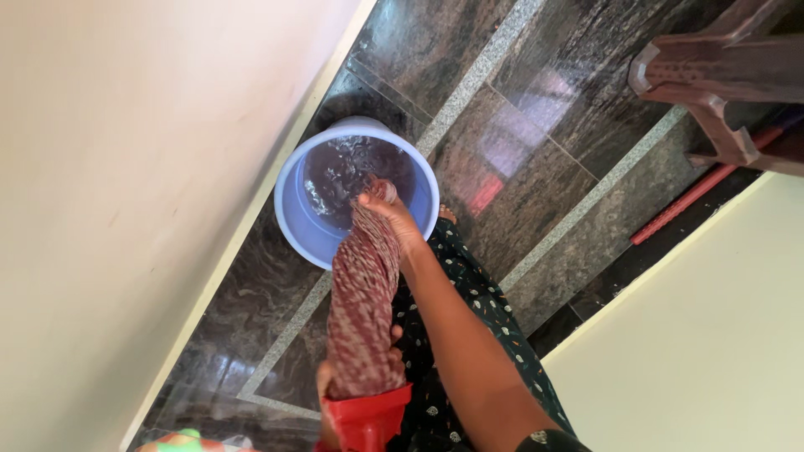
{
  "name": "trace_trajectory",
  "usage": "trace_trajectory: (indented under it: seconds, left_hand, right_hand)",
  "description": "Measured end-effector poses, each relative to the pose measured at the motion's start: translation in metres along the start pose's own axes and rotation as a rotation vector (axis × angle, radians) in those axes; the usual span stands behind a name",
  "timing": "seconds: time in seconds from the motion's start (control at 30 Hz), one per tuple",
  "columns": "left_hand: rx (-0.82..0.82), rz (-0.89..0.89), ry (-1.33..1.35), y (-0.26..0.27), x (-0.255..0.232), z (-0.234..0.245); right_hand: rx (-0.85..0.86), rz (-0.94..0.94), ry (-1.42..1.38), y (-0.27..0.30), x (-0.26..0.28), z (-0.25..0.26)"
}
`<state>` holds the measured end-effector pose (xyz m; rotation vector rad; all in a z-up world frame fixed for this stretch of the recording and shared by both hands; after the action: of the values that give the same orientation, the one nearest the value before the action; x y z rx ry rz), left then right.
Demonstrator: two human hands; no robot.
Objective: The person wrings out a mop in a bucket of water and then mops the tiled floor throughout several rooms of a house, moving the mop back and forth across the floor surfaces.
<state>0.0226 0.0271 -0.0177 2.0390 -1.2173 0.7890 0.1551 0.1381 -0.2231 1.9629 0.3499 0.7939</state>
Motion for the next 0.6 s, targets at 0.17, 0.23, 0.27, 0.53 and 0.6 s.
trace_trajectory:
  seconds: [0.17,0.23,0.27,0.53,0.6]
  left_hand:
    - [-1.097,-0.482,-0.483,-0.004,-0.015,-0.030]
    - [-1.247,-0.512,-0.599,-0.017,-0.023,-0.039]
    - [-1.284,-0.529,-0.633,-0.024,-0.027,-0.040]
    - [-1.271,-0.605,-0.929,-0.039,-0.059,0.001]
    - [-1.231,-0.615,-0.972,-0.042,-0.067,0.017]
  right_hand:
    - [-0.014,0.076,0.290,-0.007,0.012,0.002]
    - [0.002,0.096,0.369,-0.015,0.009,0.002]
    - [0.045,0.163,0.451,-0.020,0.009,-0.001]
    - [0.134,0.418,1.096,-0.029,0.022,-0.038]
    - [0.192,0.583,1.358,-0.022,0.032,-0.057]
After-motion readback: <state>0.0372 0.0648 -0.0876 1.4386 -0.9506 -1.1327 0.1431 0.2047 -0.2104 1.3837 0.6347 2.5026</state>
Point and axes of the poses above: each hand's wrist, its own y-axis away from the middle knuckle, its own z-axis out of the back of the hand, x = y × z, the point moved 4 cm from there along -y, towards the middle knuckle, and after that the axes turned 10 degrees about z, right-handed, at the moved point
